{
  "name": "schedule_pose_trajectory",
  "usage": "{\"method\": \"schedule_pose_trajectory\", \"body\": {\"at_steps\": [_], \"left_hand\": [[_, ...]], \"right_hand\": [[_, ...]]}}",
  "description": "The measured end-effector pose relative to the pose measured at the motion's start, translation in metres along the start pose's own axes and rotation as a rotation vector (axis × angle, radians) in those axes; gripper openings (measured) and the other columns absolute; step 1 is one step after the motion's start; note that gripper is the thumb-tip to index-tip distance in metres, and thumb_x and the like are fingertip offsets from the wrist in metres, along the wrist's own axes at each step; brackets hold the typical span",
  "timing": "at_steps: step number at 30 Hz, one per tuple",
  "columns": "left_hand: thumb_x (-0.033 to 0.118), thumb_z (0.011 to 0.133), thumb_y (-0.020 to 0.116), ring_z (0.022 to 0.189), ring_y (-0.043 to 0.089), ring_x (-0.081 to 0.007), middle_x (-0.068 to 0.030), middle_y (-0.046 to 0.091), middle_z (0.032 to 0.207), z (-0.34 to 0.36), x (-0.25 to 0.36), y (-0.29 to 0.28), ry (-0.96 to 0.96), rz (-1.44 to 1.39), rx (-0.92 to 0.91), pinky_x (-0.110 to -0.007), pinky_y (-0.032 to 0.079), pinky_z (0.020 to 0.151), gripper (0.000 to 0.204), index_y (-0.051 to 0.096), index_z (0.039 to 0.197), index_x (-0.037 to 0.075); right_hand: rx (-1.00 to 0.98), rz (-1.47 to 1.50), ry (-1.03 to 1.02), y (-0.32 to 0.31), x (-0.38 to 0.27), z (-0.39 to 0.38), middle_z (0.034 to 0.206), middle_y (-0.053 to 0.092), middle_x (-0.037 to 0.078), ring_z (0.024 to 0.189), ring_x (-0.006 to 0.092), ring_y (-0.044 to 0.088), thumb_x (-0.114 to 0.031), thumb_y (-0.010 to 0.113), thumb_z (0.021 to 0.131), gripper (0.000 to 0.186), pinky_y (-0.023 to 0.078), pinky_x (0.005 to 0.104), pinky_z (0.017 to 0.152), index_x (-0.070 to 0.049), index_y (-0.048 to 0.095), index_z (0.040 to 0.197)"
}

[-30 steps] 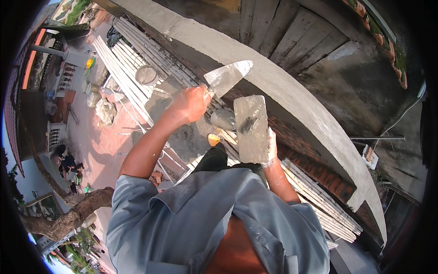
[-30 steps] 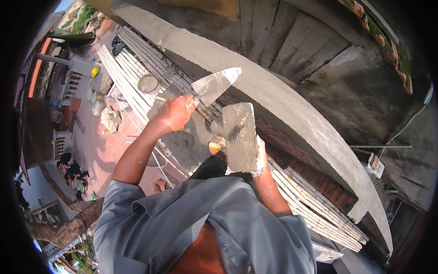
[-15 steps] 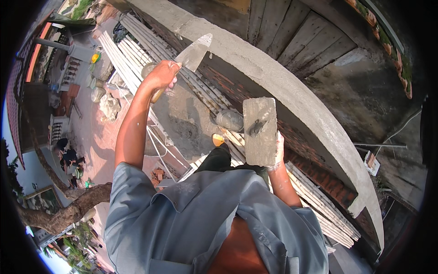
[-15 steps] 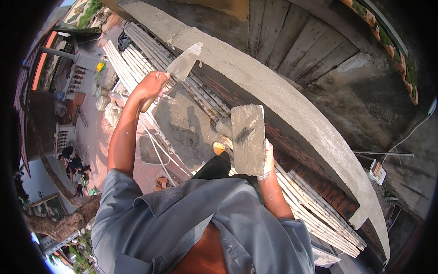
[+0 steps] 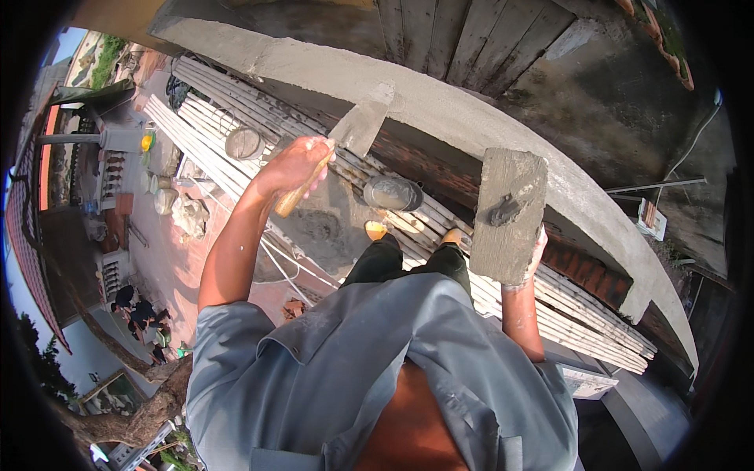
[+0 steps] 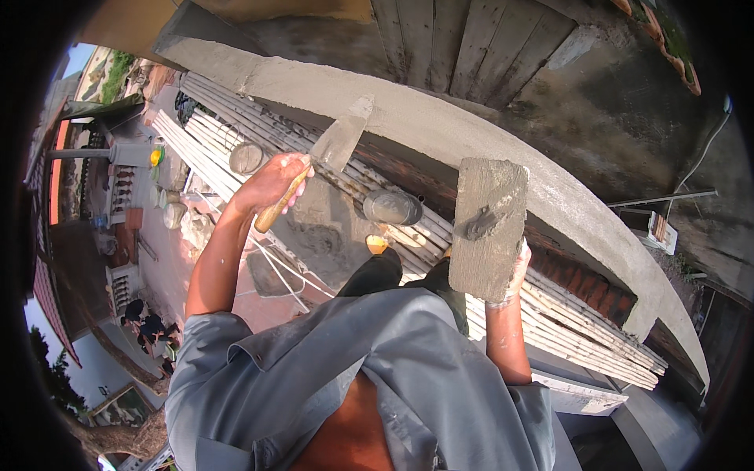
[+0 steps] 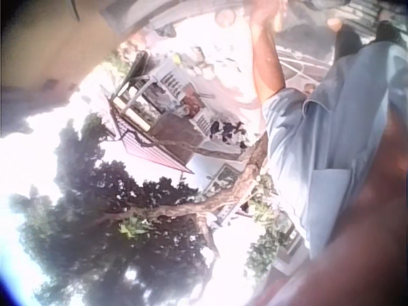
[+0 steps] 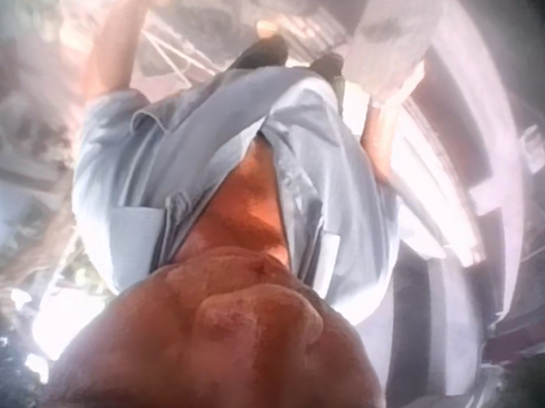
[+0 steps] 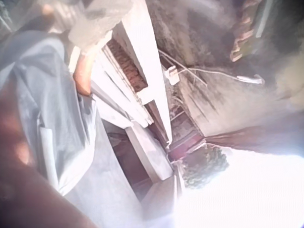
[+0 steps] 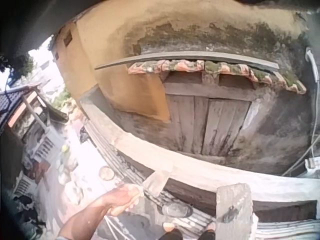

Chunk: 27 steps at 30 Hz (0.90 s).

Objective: The person applies wet cement to a curved brick wall using a trowel and a bucket, then smooths the surface with a rectangular float. The person repeatedly scoops cement, applies it to the wall, and levels it while standing on a bamboo scaffold.

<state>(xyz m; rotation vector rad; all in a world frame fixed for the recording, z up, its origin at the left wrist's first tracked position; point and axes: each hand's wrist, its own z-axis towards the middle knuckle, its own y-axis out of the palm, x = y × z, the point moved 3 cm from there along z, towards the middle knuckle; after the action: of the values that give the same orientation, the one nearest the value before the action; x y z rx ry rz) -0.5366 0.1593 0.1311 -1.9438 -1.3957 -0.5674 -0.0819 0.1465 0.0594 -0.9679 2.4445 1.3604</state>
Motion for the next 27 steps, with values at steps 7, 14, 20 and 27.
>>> {"method": "schedule_pose_trajectory", "body": {"at_steps": [7,14,20,27], "left_hand": [[0.039,0.109,0.049,0.051,0.052,-0.0103,-0.003,0.054,0.07,-0.007,0.044,0.075,-0.007,0.111,-0.182,-0.028,0.045,0.041,0.039,0.058,0.104,0.001],[0.037,0.11,0.049,0.054,0.057,-0.0142,-0.0078,0.058,0.074,0.013,0.07,0.157,0.155,0.256,-0.368,-0.031,0.048,0.044,0.039,0.057,0.101,-0.001],[0.034,0.107,0.051,0.09,0.065,-0.047,-0.0278,0.065,0.09,0.016,0.079,0.198,0.501,0.553,-0.262,-0.052,0.049,0.079,0.042,0.061,0.1,-0.006],[0.044,0.108,0.052,0.057,0.055,-0.0111,-0.0018,0.056,0.07,0.01,0.038,0.05,0.139,0.238,-0.041,-0.029,0.043,0.047,0.044,0.061,0.099,0.002]], "right_hand": [[0.061,-0.076,-0.281,-0.046,-0.049,-0.022,0.123,0.072,0.012,0.105,0.0278,0.071,-0.036,0.061,0.097,0.046,0.058,0.0436,0.094,-0.005,0.065,0.13],[0.062,0.113,-0.293,-0.095,-0.074,-0.039,0.134,0.066,0.011,0.117,0.0339,0.065,-0.047,0.06,0.095,0.056,0.052,0.0508,0.103,-0.01,0.061,0.137],[0.136,0.054,-0.294,-0.079,-0.081,-0.045,0.131,0.066,0.014,0.113,0.0335,0.066,-0.048,0.055,0.097,0.056,0.056,0.0518,0.096,-0.01,0.06,0.138],[0.089,-0.103,-0.247,-0.052,-0.073,-0.032,0.126,0.067,0.013,0.108,0.0313,0.068,-0.045,0.055,0.097,0.053,0.057,0.05,0.093,-0.007,0.061,0.135]]}}
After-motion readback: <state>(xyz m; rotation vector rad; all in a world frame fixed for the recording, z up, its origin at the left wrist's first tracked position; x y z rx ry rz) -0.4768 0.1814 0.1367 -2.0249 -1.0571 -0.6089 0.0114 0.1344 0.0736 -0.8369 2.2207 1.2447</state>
